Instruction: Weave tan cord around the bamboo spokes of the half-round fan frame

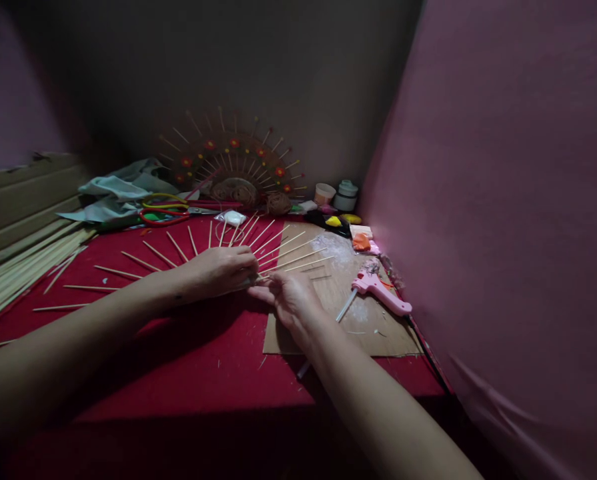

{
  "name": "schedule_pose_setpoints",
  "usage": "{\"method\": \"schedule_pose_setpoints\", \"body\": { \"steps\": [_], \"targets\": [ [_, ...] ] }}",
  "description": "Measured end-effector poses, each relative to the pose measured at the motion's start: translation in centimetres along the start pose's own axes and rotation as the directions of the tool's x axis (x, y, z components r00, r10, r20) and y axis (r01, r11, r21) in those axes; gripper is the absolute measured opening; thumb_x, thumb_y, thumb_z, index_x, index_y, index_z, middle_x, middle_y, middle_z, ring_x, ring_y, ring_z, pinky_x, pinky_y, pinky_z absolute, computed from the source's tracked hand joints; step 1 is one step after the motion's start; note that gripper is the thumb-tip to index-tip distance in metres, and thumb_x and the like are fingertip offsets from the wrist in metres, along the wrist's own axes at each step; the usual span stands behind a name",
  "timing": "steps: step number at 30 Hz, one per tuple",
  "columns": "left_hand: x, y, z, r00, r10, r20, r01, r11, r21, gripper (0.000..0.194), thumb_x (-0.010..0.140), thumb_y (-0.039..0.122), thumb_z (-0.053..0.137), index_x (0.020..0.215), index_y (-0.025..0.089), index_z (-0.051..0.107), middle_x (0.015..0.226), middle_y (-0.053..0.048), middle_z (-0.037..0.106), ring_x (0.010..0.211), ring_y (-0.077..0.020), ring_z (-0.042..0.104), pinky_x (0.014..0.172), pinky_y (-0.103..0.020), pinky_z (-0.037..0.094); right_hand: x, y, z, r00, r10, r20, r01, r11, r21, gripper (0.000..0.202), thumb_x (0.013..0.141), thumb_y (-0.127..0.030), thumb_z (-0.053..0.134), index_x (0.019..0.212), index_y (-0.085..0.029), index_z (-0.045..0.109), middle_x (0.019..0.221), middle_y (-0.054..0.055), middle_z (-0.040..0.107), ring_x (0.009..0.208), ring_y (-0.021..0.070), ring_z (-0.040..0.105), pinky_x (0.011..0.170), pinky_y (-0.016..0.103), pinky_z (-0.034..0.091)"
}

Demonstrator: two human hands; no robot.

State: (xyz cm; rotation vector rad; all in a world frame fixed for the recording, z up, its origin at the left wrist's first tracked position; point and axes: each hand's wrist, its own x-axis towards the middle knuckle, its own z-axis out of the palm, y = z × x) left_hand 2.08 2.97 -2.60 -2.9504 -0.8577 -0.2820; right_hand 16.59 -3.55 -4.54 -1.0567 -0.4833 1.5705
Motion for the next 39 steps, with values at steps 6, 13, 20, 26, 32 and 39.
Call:
{"method": "schedule_pose_setpoints", "body": {
  "steps": [6, 13, 20, 26, 32, 39],
  "targets": [
    [-0.2, -0.1, 1.0, 0.999, 0.018, 0.049, -0.017, 0.999, -0.029, 0.018, 0.087, 0.026, 0.045, 0.084, 0.014, 0.058, 0.081, -0.007, 0.057, 0.068, -0.0139, 0.054, 0.060, -0.025, 0.040, -4.5, -3.1, -4.7, 0.974, -0.224, -0.032, 0.178, 0.847, -0.500, 0.025, 0.075, -0.026, 0.053, 0.097, -0.016, 0.056, 0.091, 0.011, 0.065, 0.072, 0.0223, 0.065, 0.068, 0.042, 0.053],
    [-0.1, -0.1, 0.9, 0.998, 0.031, 0.060, -0.028, 0.999, -0.045, 0.018, 0.087, 0.026, 0.046, 0.082, 0.013, 0.057, 0.082, -0.008, 0.056, 0.069, -0.0148, 0.053, 0.060, -0.026, 0.039, -5.5, -6.3, -13.2, 0.695, -0.708, 0.129, -0.057, -0.232, -0.971, 0.046, 0.067, -0.014, 0.049, 0.112, -0.015, 0.056, 0.106, 0.017, 0.059, 0.101, 0.0327, 0.051, 0.082, 0.047, 0.039],
    [-0.7, -0.2, 1.1, 0.998, 0.042, 0.038, -0.041, 0.998, -0.040, 0.017, 0.089, 0.027, 0.044, 0.084, 0.015, 0.055, 0.084, -0.007, 0.054, 0.068, -0.0143, 0.051, 0.059, -0.026, 0.037, -3.9, -6.2, -15.2, 0.707, -0.683, 0.184, -0.210, -0.451, -0.867, 0.042, 0.067, -0.013, 0.046, 0.109, -0.014, 0.055, 0.090, 0.013, 0.058, 0.083, 0.0255, 0.053, 0.064, 0.034, 0.040],
    [-0.6, -0.1, 1.0, 0.997, 0.036, 0.070, -0.033, 0.999, -0.041, 0.018, 0.090, 0.029, 0.043, 0.084, 0.016, 0.054, 0.084, -0.006, 0.053, 0.069, -0.0144, 0.050, 0.058, -0.026, 0.036, -6.5, -7.2, -12.8, 0.603, -0.798, -0.009, -0.072, -0.044, -0.996, 0.029, 0.068, -0.028, 0.052, 0.092, -0.017, 0.062, 0.080, 0.009, 0.061, 0.069, 0.0224, 0.055, 0.057, 0.033, 0.041],
    [-0.4, 0.8, 0.3, 0.993, -0.060, 0.100, 0.063, 0.998, -0.027, 0.016, 0.088, 0.026, 0.045, 0.083, 0.015, 0.054, 0.086, -0.007, 0.055, 0.069, -0.0149, 0.052, 0.055, -0.026, 0.035, -6.2, -7.6, -7.6, 0.924, -0.379, 0.056, 0.249, 0.483, -0.839, 0.027, 0.071, -0.039, 0.060, 0.077, -0.014, 0.068, 0.059, 0.003, 0.059, 0.048, 0.0113, 0.049, 0.042, 0.023, 0.036],
    [-0.8, 1.3, 0.9, 0.987, -0.153, 0.052, 0.151, 0.988, 0.045, 0.014, 0.088, 0.025, 0.042, 0.087, 0.015, 0.051, 0.086, -0.009, 0.056, 0.068, -0.0169, 0.052, 0.053, -0.028, 0.035, -4.6, -6.8, -4.4, 0.969, -0.211, 0.125, 0.202, 0.402, -0.893, 0.032, 0.075, -0.040, 0.057, 0.063, -0.013, 0.067, 0.053, 0.002, 0.056, 0.041, 0.0063, 0.044, 0.035, 0.017, 0.031]
  ]
}}
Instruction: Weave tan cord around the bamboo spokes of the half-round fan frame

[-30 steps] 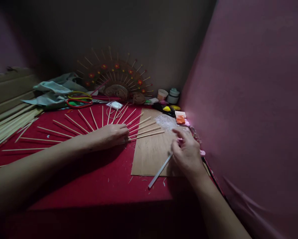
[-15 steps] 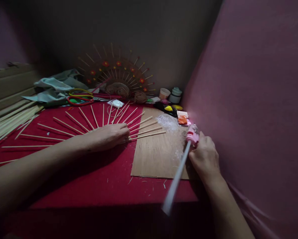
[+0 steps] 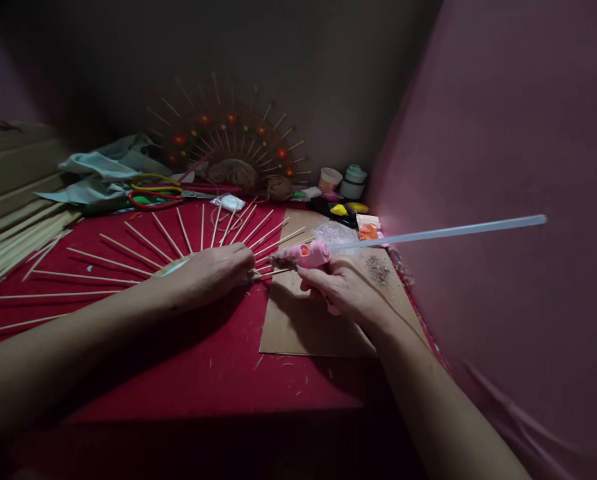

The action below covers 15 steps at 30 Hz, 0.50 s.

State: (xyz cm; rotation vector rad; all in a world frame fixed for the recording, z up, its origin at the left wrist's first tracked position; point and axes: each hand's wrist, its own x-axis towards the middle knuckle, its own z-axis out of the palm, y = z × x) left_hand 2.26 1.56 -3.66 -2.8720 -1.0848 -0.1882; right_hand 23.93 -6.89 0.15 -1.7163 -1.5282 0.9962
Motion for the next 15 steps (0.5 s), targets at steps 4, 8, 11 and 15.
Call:
{"method": "schedule_pose_setpoints", "body": {
  "steps": [4, 8, 11, 15],
  "targets": [
    [0.0, -0.3, 0.3, 1.000, 0.005, -0.010, -0.005, 0.999, -0.032, 0.012, 0.087, 0.027, 0.043, 0.084, 0.017, 0.048, 0.080, -0.006, 0.056, 0.064, -0.0158, 0.050, 0.055, -0.028, 0.035, 0.0, 0.4, 1.0, 0.998, 0.040, 0.038, -0.040, 0.999, 0.004, 0.032, 0.077, -0.039, 0.054, 0.064, -0.013, 0.066, 0.054, 0.002, 0.057, 0.041, 0.0066, 0.044, 0.035, 0.018, 0.031],
    [0.1, -0.4, 0.6, 0.999, -0.026, -0.028, 0.025, 0.999, -0.044, 0.011, 0.087, 0.027, 0.043, 0.082, 0.018, 0.045, 0.074, -0.004, 0.055, 0.060, -0.0150, 0.049, 0.053, -0.027, 0.033, 0.4, 1.4, 1.7, 0.998, 0.029, 0.059, -0.032, 0.998, 0.054, 0.031, 0.076, -0.041, 0.055, 0.067, -0.014, 0.066, 0.055, 0.001, 0.057, 0.041, 0.0067, 0.043, 0.034, 0.018, 0.030],
    [0.0, -0.3, 0.5, 0.999, -0.023, -0.028, 0.021, 0.999, -0.048, 0.010, 0.087, 0.026, 0.042, 0.082, 0.018, 0.045, 0.074, -0.004, 0.055, 0.060, -0.0147, 0.049, 0.053, -0.027, 0.033, 0.6, 1.8, 1.9, 0.998, 0.028, 0.051, -0.033, 0.994, 0.105, 0.032, 0.076, -0.044, 0.055, 0.067, -0.014, 0.066, 0.056, 0.002, 0.057, 0.042, 0.0067, 0.043, 0.033, 0.018, 0.029],
    [-0.1, 0.1, -0.1, 0.999, -0.036, -0.001, 0.036, 0.998, -0.049, 0.010, 0.087, 0.026, 0.043, 0.082, 0.018, 0.045, 0.075, -0.005, 0.055, 0.058, -0.0140, 0.048, 0.051, -0.027, 0.032, 0.7, 1.7, 2.2, 0.999, 0.021, 0.043, -0.026, 0.991, 0.128, 0.031, 0.076, -0.042, 0.056, 0.065, -0.015, 0.065, 0.055, 0.002, 0.057, 0.043, 0.0072, 0.045, 0.034, 0.017, 0.030]
  ]
}}
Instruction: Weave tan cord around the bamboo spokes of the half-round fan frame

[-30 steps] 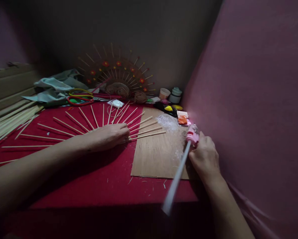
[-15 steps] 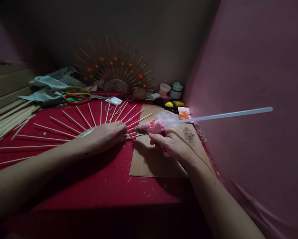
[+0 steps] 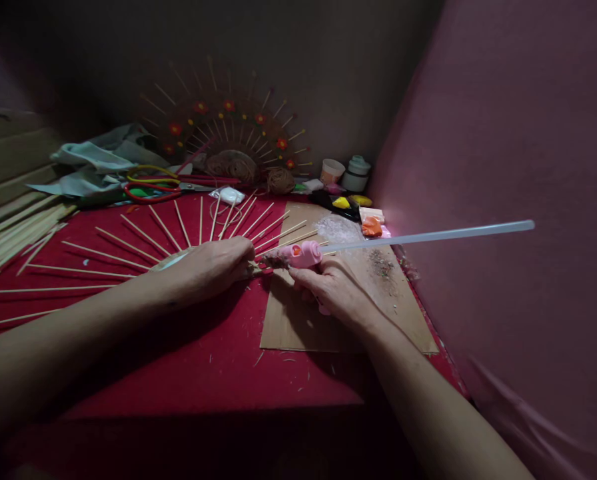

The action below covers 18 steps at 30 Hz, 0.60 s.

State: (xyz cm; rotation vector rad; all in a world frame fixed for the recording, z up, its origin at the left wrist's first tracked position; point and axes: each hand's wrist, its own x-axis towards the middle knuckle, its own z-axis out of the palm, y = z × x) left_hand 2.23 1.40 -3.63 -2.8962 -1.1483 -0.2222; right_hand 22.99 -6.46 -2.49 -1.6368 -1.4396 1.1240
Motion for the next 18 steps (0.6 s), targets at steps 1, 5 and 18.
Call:
{"method": "schedule_pose_setpoints", "body": {
  "steps": [1, 5, 18],
  "targets": [
    [-0.02, 0.05, -0.07, 1.000, -0.004, 0.002, 0.004, 1.000, 0.000, 0.010, 0.087, 0.026, 0.042, 0.082, 0.018, 0.045, 0.074, -0.005, 0.055, 0.057, -0.0138, 0.047, 0.051, -0.027, 0.032, -0.01, -0.08, 0.06, 1.000, -0.001, 0.001, 0.001, 1.000, 0.004, 0.031, 0.076, -0.042, 0.056, 0.064, -0.015, 0.065, 0.054, 0.002, 0.057, 0.042, 0.0070, 0.045, 0.033, 0.017, 0.030],
    [0.02, -0.13, 0.20, 1.000, 0.021, -0.018, -0.021, 1.000, 0.011, 0.010, 0.087, 0.026, 0.041, 0.083, 0.017, 0.045, 0.075, -0.005, 0.055, 0.058, -0.0141, 0.048, 0.051, -0.028, 0.032, -0.06, -0.30, 0.24, 1.000, 0.008, 0.007, -0.008, 1.000, 0.009, 0.030, 0.076, -0.041, 0.056, 0.063, -0.015, 0.064, 0.052, 0.001, 0.055, 0.040, 0.0060, 0.042, 0.032, 0.017, 0.029],
    [0.14, -0.39, 0.56, 0.999, 0.032, -0.012, -0.033, 0.999, -0.005, 0.010, 0.087, 0.027, 0.040, 0.083, 0.018, 0.044, 0.076, -0.005, 0.055, 0.059, -0.0152, 0.049, 0.052, -0.028, 0.033, -0.09, -0.16, 0.27, 1.000, 0.014, 0.011, -0.013, 1.000, -0.029, 0.032, 0.075, -0.043, 0.055, 0.062, -0.015, 0.061, 0.051, -0.002, 0.050, 0.040, 0.0063, 0.040, 0.034, 0.019, 0.027]
  ]
}}
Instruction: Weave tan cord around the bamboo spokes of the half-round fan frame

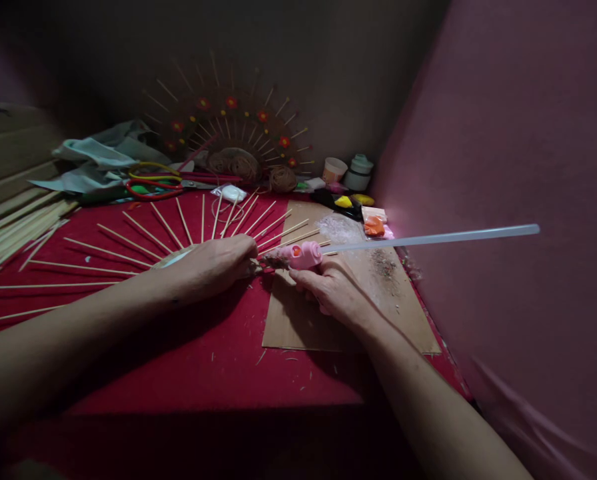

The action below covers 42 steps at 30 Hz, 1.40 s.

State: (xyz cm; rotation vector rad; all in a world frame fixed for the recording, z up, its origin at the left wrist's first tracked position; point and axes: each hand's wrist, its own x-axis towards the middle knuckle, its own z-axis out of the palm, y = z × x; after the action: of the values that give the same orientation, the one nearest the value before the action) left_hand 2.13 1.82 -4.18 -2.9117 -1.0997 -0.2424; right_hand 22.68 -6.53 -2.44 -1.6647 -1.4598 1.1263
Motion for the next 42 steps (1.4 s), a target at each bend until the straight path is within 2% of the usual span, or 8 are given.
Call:
{"method": "schedule_pose_setpoints", "body": {
  "steps": [16, 22, 42],
  "targets": [
    [-0.03, -0.20, 0.18, 1.000, 0.016, -0.013, -0.016, 1.000, -0.004, 0.008, 0.087, 0.025, 0.041, 0.083, 0.018, 0.042, 0.078, -0.005, 0.054, 0.061, -0.0153, 0.049, 0.053, -0.029, 0.032, -0.08, -0.30, 0.19, 1.000, 0.017, -0.021, -0.017, 1.000, 0.006, 0.028, 0.075, -0.037, 0.055, 0.057, -0.015, 0.058, 0.048, -0.002, 0.047, 0.038, 0.0057, 0.038, 0.033, 0.019, 0.025],
    [-0.03, -0.16, 0.15, 1.000, 0.016, -0.014, -0.016, 1.000, -0.004, 0.007, 0.087, 0.024, 0.040, 0.083, 0.018, 0.042, 0.077, -0.005, 0.054, 0.060, -0.0151, 0.048, 0.053, -0.029, 0.032, -0.11, -0.02, 0.02, 1.000, -0.003, -0.013, 0.003, 1.000, -0.005, 0.032, 0.075, -0.042, 0.054, 0.059, -0.016, 0.059, 0.049, -0.002, 0.047, 0.039, 0.0064, 0.039, 0.033, 0.019, 0.026],
    [-0.05, -0.10, 0.09, 1.000, 0.002, -0.022, -0.003, 0.999, -0.041, 0.012, 0.088, 0.030, 0.041, 0.082, 0.019, 0.041, 0.075, -0.004, 0.053, 0.059, -0.0147, 0.046, 0.053, -0.028, 0.030, -0.31, -0.47, -0.03, 0.999, 0.030, -0.042, -0.031, 0.999, -0.027, 0.029, 0.075, -0.035, 0.053, 0.056, -0.014, 0.058, 0.047, -0.001, 0.047, 0.038, 0.0061, 0.039, 0.035, 0.020, 0.028]
  ]
}}
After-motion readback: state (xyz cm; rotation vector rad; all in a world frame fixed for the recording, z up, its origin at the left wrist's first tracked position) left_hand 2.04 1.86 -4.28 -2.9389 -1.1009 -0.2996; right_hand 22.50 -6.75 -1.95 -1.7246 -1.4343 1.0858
